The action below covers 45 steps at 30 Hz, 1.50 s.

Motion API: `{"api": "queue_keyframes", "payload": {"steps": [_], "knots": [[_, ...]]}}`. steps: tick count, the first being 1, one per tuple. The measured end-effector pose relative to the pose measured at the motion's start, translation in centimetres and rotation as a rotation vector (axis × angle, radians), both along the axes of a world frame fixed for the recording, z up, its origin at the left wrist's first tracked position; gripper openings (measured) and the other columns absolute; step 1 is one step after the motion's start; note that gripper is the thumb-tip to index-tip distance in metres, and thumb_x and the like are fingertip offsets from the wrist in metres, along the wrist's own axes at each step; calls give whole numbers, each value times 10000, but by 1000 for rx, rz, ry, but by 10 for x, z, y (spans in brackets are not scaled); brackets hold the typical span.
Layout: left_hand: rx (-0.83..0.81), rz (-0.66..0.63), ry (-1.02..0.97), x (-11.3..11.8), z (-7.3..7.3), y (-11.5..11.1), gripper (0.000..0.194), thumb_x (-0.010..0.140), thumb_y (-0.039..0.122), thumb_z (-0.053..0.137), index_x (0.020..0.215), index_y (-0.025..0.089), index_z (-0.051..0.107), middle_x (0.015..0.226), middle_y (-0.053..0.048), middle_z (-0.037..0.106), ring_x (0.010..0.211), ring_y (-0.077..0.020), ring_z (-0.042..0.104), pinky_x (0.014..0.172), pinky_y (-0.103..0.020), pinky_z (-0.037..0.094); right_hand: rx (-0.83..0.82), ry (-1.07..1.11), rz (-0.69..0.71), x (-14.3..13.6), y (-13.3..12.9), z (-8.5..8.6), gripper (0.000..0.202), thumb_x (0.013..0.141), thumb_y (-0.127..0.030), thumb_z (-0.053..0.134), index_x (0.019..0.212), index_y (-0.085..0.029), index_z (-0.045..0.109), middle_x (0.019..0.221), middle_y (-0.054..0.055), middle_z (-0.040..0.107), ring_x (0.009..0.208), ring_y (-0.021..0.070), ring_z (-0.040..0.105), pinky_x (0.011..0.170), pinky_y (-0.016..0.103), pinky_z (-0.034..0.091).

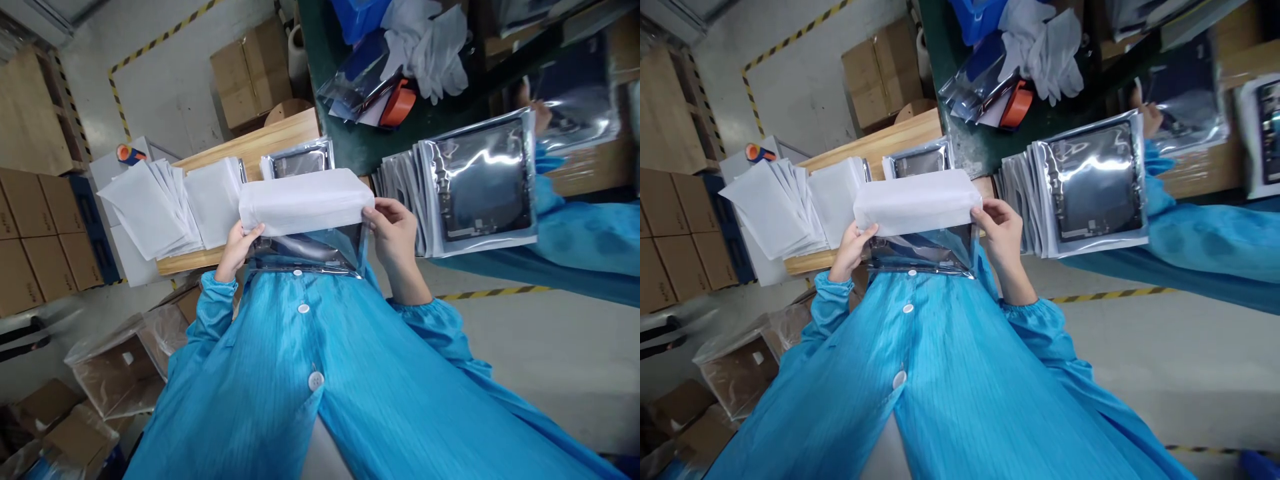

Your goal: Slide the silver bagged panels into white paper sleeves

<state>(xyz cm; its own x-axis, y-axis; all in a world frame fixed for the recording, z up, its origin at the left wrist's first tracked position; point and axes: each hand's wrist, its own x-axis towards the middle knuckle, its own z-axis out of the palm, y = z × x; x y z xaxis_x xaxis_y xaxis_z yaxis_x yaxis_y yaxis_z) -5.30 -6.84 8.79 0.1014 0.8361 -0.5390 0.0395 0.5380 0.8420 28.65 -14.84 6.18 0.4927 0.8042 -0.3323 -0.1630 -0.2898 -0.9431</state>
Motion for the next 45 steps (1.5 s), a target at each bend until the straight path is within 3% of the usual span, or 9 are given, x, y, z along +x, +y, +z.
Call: {"api": "queue_keyframes", "payload": {"steps": [3,8,12,16,25,30,33,38,45], "knots": [[-5,20,-19,1,0,2,710,660,631,1075,1143,182,814,1212,-113,871,1210,-319,814,1139,-443,616,10,-51,-1,4,10,6,573,782,-755,918,1079,-288,769,911,19,786,801,220,762,672,328,630],[17,82,-16,0,0,3,742,675,722,1037,1124,168,832,1145,-117,884,1248,-343,808,1148,-454,620,42,-13,71,-2,11,7,684,766,-814,921,1200,-307,772,992,38,816,977,267,800,853,388,676],[61,126,18,0,0,-1,686,730,711,1014,1108,165,841,1145,-119,885,1281,-337,801,1142,-423,625,-22,112,268,-10,-9,-6,669,690,-772,996,1069,-258,796,959,36,825,950,255,788,905,394,670],[95,143,63,0,1,-2,692,707,700,1030,1108,165,852,1196,-117,882,1234,-319,812,1116,-407,637,-65,90,370,-9,-22,-12,565,742,-719,986,944,-228,793,888,30,811,841,226,746,820,365,659],[67,-85,65,-15,27,14,614,726,590,1053,1139,175,867,1202,-104,875,1201,-329,810,1127,-439,623,-64,72,511,7,-10,3,579,781,-767,941,944,-222,837,896,48,839,842,260,771,763,366,645],[44,-102,17,-15,30,12,647,673,469,1100,1207,213,839,1204,-76,871,1224,-311,798,1148,-421,609,-104,105,549,11,-6,3,647,747,-829,936,985,-234,849,939,48,849,909,278,792,808,383,666],[37,-122,8,-13,26,9,719,656,484,1103,1268,229,825,1160,-67,876,1185,-301,810,1126,-422,621,-58,99,477,16,3,4,678,761,-869,902,1063,-264,845,1000,39,853,1017,291,808,866,394,684],[73,-198,25,-11,22,11,727,667,496,1098,1275,206,824,1198,-88,877,1172,-304,813,1112,-431,636,64,-47,182,16,29,4,593,772,-781,948,1059,-275,836,1059,51,845,1049,285,810,865,395,690],[37,-55,42,-2,7,2,669,673,622,1070,1129,187,846,1161,-85,876,1160,-305,818,1078,-402,644,78,-136,-53,-11,24,-11,563,901,-788,805,1137,-277,787,1061,61,781,1036,280,785,827,389,657]]}}
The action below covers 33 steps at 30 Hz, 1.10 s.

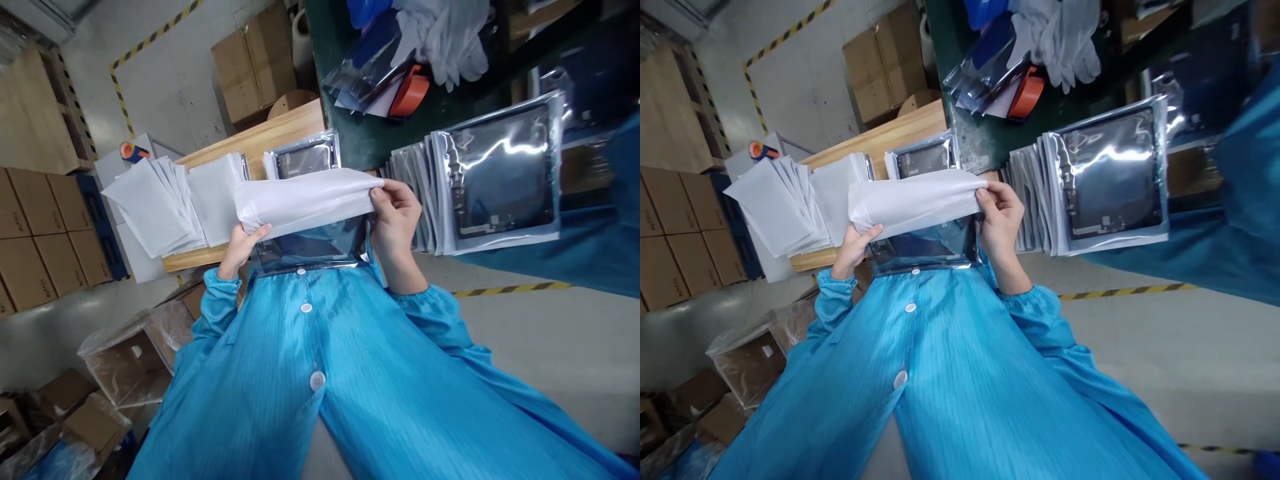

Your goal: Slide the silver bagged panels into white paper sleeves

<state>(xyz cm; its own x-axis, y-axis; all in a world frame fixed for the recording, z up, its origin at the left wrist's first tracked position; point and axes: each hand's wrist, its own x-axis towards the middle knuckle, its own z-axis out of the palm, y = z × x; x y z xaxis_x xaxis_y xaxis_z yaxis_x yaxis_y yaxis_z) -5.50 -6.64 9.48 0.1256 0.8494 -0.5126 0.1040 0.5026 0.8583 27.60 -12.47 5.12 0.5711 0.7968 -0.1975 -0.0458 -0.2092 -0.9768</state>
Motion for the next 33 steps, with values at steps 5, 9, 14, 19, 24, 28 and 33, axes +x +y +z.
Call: {"api": "queue_keyframes", "payload": {"steps": [5,9,14,19,24,28,33], "knots": [[-1,57,40,2,-6,-10,675,766,775,955,1074,185,846,1055,-65,874,1141,-304,814,1029,-374,639,-68,19,-37,-3,-28,-6,612,857,-824,827,1123,-278,756,904,14,725,850,229,740,730,342,613],[-21,71,25,2,-6,-13,666,717,739,1005,1058,194,830,1055,-51,872,1107,-286,817,992,-361,640,-130,107,-45,2,-51,-5,616,806,-786,902,1120,-276,758,756,-28,662,682,193,678,640,325,583],[-61,346,-166,26,-19,-24,640,784,640,1008,1192,211,767,1229,-71,865,1297,-296,784,1159,-422,601,-130,413,182,-13,-71,-11,710,721,-843,922,1162,-323,726,1025,26,803,894,240,803,804,411,696],[-181,365,-306,75,-48,-47,629,823,585,998,1241,191,740,1336,-108,831,1422,-311,727,1243,-471,548,-104,469,86,-42,-57,-41,529,792,-673,946,1098,-321,698,1042,-14,786,899,210,789,880,416,698],[-262,-80,22,58,-59,-38,612,960,786,780,1128,199,736,1089,-111,827,1165,-306,801,1049,-444,641,-42,341,-198,-38,-39,-43,450,758,-474,963,1034,-238,698,991,-18,749,919,186,725,920,345,636],[91,-42,882,8,-68,-9,454,1006,549,843,1241,195,681,1404,-186,719,1396,-349,677,1226,-487,527,-44,401,-304,-13,-37,-19,326,763,-266,905,1017,-188,717,996,0,753,911,147,678,900,258,575],[159,3,1069,-36,-100,13,190,1081,242,725,1254,175,682,1390,-198,728,1361,-321,691,1209,-439,519,-130,423,-290,8,-32,-5,263,726,-169,872,921,-188,697,888,-16,714,819,134,639,812,236,552]]}}
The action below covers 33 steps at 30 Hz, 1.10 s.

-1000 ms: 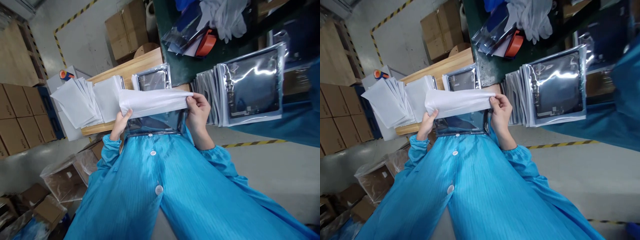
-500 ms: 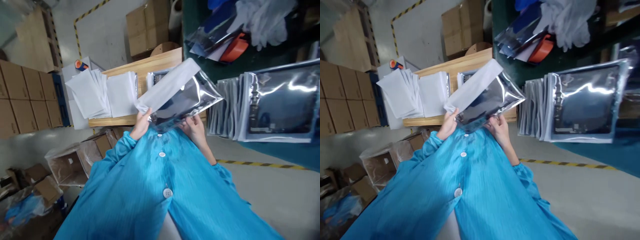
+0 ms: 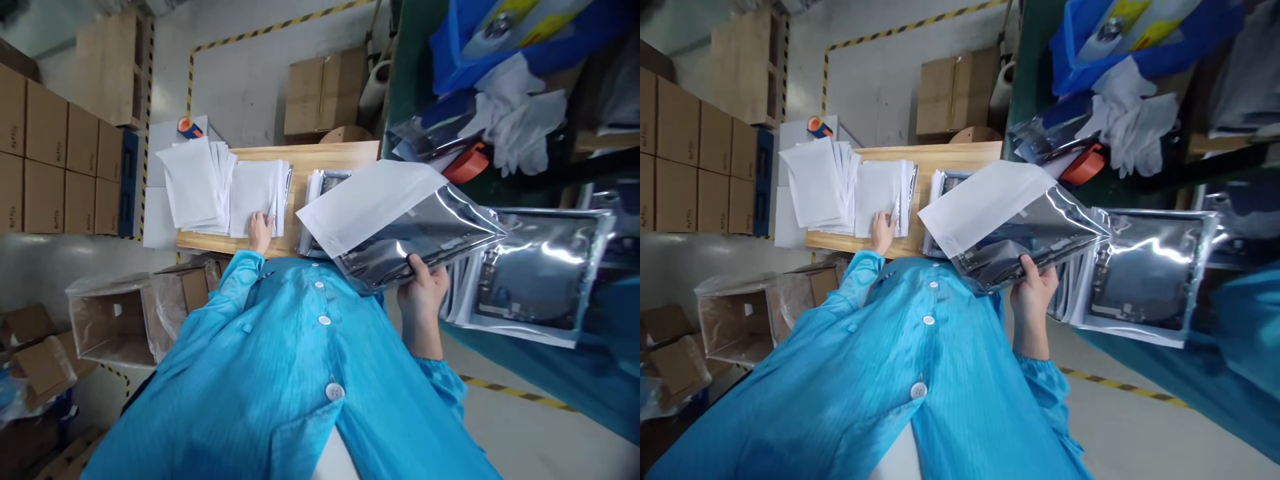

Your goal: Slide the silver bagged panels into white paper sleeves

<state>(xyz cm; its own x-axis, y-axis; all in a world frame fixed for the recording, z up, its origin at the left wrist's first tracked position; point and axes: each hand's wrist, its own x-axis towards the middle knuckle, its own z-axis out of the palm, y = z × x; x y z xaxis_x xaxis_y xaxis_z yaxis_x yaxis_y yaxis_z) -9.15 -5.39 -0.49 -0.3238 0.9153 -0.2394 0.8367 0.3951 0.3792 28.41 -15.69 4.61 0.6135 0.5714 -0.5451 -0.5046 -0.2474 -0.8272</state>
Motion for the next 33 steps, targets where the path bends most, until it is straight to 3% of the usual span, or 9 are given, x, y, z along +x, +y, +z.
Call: {"api": "queue_keyframes", "payload": {"steps": [1,4,7,10,12,15,18,24,33], "knots": [[7,5,-34,-6,-5,1,114,1123,215,632,1213,188,697,1327,-177,761,1314,-297,717,1184,-414,533,-17,6,12,2,1,1,263,718,-170,876,902,-188,689,865,-21,703,794,130,630,789,233,548],[33,79,-106,-20,-14,0,209,1169,223,518,1232,198,716,1238,-150,813,1211,-273,765,1113,-383,565,-65,29,39,4,1,1,277,699,-193,893,864,-187,671,817,-29,682,740,124,614,729,229,544],[83,118,-155,-27,-14,-3,357,1158,187,511,1490,168,641,1260,-140,829,1202,-268,780,1106,-382,573,-85,35,52,5,0,0,292,681,-216,903,863,-194,675,798,-36,691,728,125,629,692,216,555],[146,59,-176,-25,-10,-6,585,1113,77,452,1681,198,524,1324,-123,813,1252,-260,771,1134,-373,567,-92,11,57,6,-2,-3,295,656,-236,904,835,-202,671,772,-50,683,707,113,629,656,198,553],[160,-28,-173,-21,-6,-7,584,1078,29,429,1586,221,644,1408,-126,778,1327,-255,743,1184,-359,545,-92,3,73,6,-3,-4,309,641,-255,912,814,-207,660,755,-56,674,692,109,621,637,195,547],[132,-34,-108,-15,-2,-3,338,1098,138,546,1339,207,774,1429,-149,758,1346,-285,729,1204,-385,541,-71,7,86,6,-5,-5,319,618,-264,914,827,-207,680,763,-52,706,705,112,633,651,196,559],[75,57,-89,-11,0,3,304,1070,244,712,1372,209,721,1349,-155,794,1235,-297,775,1118,-405,582,-41,14,90,4,-6,-3,352,599,-274,927,868,-193,715,791,-33,737,724,119,651,668,200,566],[60,72,-188,-8,5,7,430,1127,164,573,1556,184,602,1277,-135,862,1234,-269,806,1140,-391,562,-34,15,79,1,-5,-1,340,620,-270,913,881,-192,710,826,-22,742,742,130,657,682,222,566],[43,155,-253,-7,9,12,127,1062,275,762,1164,205,790,1143,-109,878,1067,-223,837,995,-303,618,-45,14,89,2,-7,-4,393,602,-310,948,885,-206,696,820,-43,736,724,130,666,682,236,585]]}}
